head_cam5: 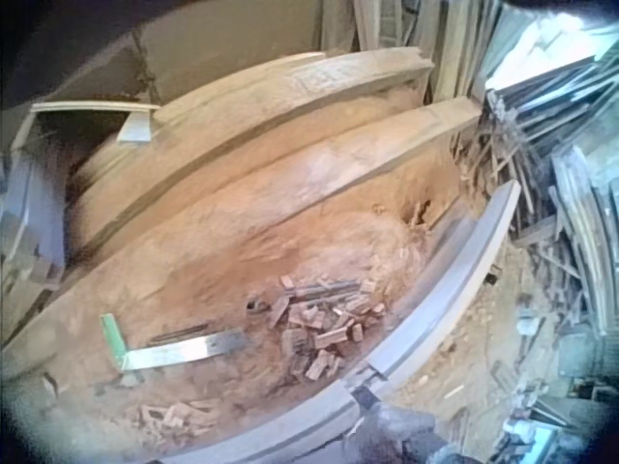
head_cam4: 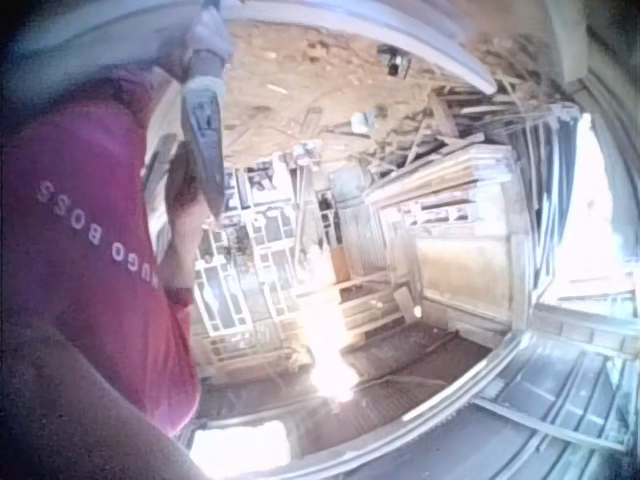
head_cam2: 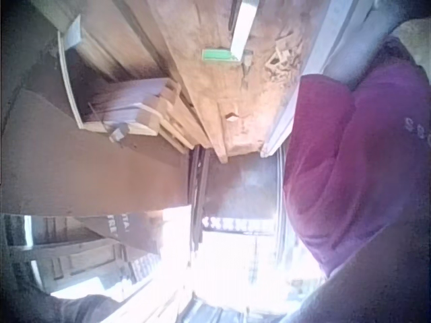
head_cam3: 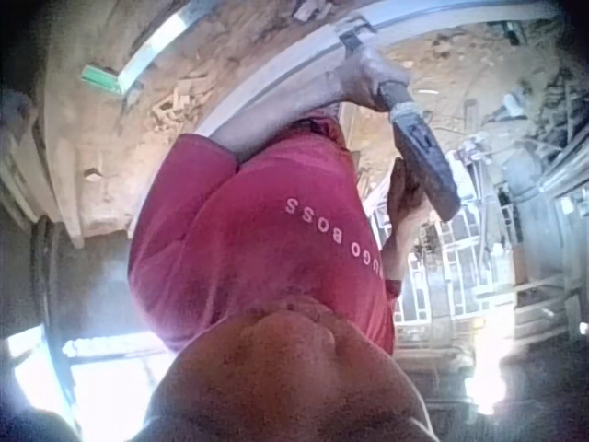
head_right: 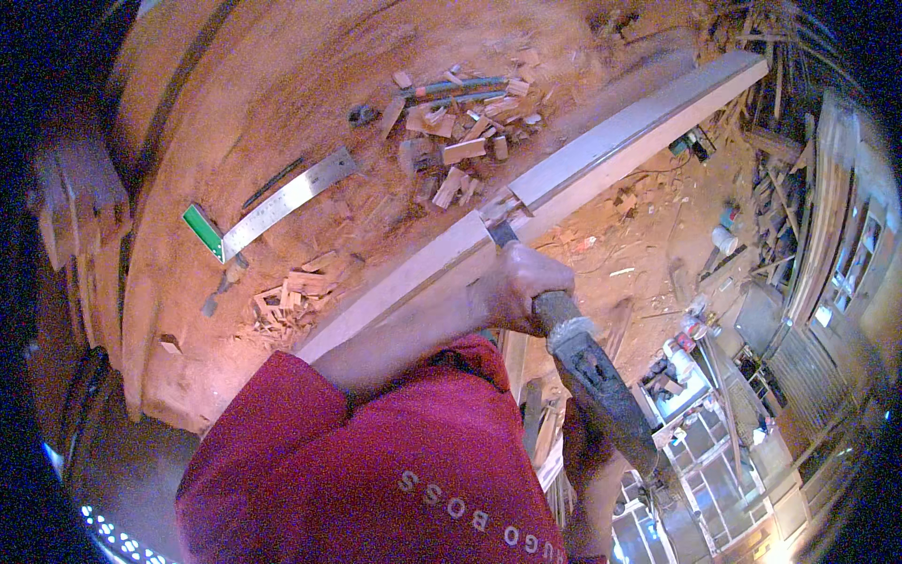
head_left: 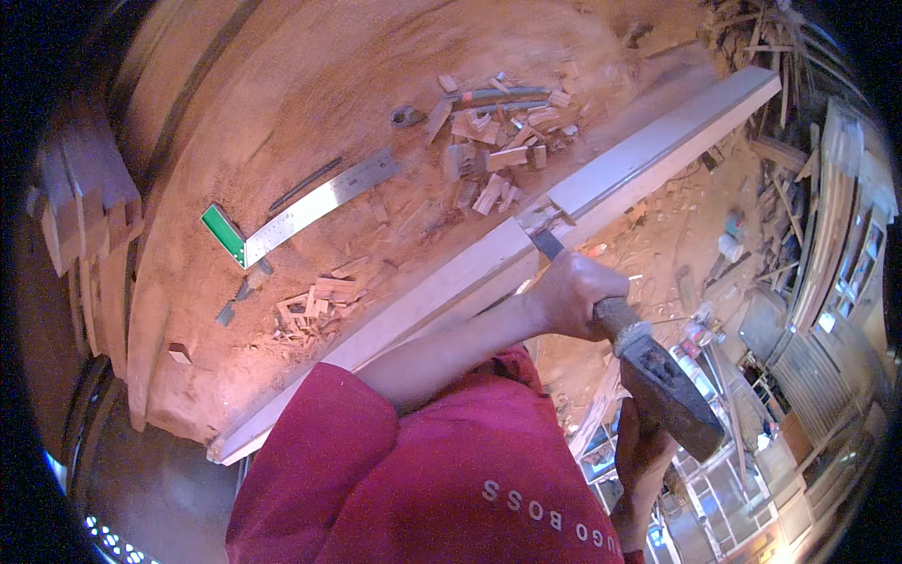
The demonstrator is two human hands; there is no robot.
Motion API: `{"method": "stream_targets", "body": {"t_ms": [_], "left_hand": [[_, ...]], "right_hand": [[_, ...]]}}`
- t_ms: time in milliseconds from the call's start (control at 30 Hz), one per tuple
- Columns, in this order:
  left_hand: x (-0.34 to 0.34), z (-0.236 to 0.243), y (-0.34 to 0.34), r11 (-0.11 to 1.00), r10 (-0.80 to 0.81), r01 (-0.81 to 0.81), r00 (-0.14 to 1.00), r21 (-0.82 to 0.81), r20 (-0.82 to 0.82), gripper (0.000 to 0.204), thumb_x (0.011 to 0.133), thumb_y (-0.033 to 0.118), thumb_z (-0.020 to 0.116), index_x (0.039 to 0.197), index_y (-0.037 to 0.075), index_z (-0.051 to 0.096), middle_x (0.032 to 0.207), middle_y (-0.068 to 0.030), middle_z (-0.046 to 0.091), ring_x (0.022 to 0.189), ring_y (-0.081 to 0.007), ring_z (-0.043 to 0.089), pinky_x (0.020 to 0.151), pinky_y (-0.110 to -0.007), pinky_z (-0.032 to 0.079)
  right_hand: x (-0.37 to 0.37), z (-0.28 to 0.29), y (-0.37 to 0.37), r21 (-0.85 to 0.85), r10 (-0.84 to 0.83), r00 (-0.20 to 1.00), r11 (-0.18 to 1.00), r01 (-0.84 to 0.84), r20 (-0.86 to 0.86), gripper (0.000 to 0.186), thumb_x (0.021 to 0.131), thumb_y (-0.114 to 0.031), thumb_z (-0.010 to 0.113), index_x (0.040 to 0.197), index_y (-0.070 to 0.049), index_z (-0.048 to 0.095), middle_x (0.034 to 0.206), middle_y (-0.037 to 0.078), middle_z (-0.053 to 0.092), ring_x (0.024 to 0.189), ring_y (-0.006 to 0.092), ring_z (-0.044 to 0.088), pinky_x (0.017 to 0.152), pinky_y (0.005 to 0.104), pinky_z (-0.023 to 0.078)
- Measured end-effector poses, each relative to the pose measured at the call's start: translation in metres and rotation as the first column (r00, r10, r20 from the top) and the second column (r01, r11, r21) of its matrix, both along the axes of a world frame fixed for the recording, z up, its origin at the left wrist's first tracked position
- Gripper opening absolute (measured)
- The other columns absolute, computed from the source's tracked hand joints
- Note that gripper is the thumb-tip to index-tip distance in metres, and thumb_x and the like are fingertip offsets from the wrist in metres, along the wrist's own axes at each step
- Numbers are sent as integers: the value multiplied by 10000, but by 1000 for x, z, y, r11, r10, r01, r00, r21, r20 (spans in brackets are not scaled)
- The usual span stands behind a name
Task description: The person uses a chisel and a mallet to carve and shape a long wooden plank. They repeatedly strike the chisel to remove wood chips and refine the plank's surface. The person also uses the chisel alone for finer adjustments and eventually moves the plank to a stack of other wooden pieces.
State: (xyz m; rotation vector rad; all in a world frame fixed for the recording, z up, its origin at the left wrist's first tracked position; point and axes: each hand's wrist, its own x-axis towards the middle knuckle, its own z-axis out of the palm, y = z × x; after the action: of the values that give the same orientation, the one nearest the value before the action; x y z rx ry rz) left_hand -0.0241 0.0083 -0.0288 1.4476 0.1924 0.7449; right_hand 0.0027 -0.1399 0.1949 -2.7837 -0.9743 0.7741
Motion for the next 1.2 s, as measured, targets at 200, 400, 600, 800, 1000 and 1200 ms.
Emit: {"method": "stream_targets", "body": {"t_ms": [200, 400, 600, 800, 1000, 1200], "left_hand": [[0, -2, -2, 999, 15, -15, 1000, -34, 3, 224, 621, 233, 769, 649, 139, 568, 558, -63, 548, 502, -259, 600, 469, -371, 456], [-2, -1, -4, 997, -16, 14, 999, -73, -30, 269, 657, 252, 750, 645, 121, 516, 556, -88, 524, 520, -295, 588, 479, -402, 437], [-1, -3, -5, 999, -2, 2, 1000, -43, -15, 268, 650, 241, 753, 641, 118, 515, 552, -94, 527, 512, -298, 590, 476, -405, 436], [-4, -16, -6, 1000, 3, -3, 998, 5, -55, 220, 625, 213, 773, 723, 110, 605, 623, -89, 591, 558, -270, 625, 503, -379, 473], [-5, -19, -9, 1000, 15, -14, 998, 9, -59, 218, 630, 208, 777, 730, 119, 605, 629, -82, 596, 562, -275, 626, 508, -380, 477], [-4, -33, -8, 993, 83, -72, 990, 95, -117, 207, 663, 176, 774, 710, 95, 589, 616, -81, 588, 534, -231, 609, 504, -372, 472]], "right_hand": [[-4, 2, -44, 384, -115, 993, 918, 98, 23, 352, 922, -239, 677, 1144, 8, 563, 917, 122, 636, 778, 204, 615, 652, 317, 509], [0, -5, -7, 151, -258, 960, 950, 273, -111, 315, 892, -50, 697, 1184, -5, 589, 1125, 156, 667, 983, 266, 658, 862, 381, 517], [-2, -33, -37, 148, -109, 994, 984, 104, 26, 281, 937, -198, 641, 1137, -2, 614, 1027, 156, 682, 957, 293, 646, 889, 404, 490], [4, -42, -85, 277, -204, 978, 939, 205, -32, 283, 936, -161, 651, 1149, 4, 561, 920, 88, 638, 794, 176, 608, 704, 305, 486], [6, -37, -9, 296, -136, 990, 945, 138, -28, 326, 913, -75, 675, 1197, -7, 528, 920, 76, 632, 724, 134, 569, 647, 267, 486], [3, -49, 1, 94, 98, 995, 991, -98, 3, 286, 857, -178, 726, 1075, -28, 616, 884, 182, 657, 756, 306, 641, 712, 457, 503]]}}
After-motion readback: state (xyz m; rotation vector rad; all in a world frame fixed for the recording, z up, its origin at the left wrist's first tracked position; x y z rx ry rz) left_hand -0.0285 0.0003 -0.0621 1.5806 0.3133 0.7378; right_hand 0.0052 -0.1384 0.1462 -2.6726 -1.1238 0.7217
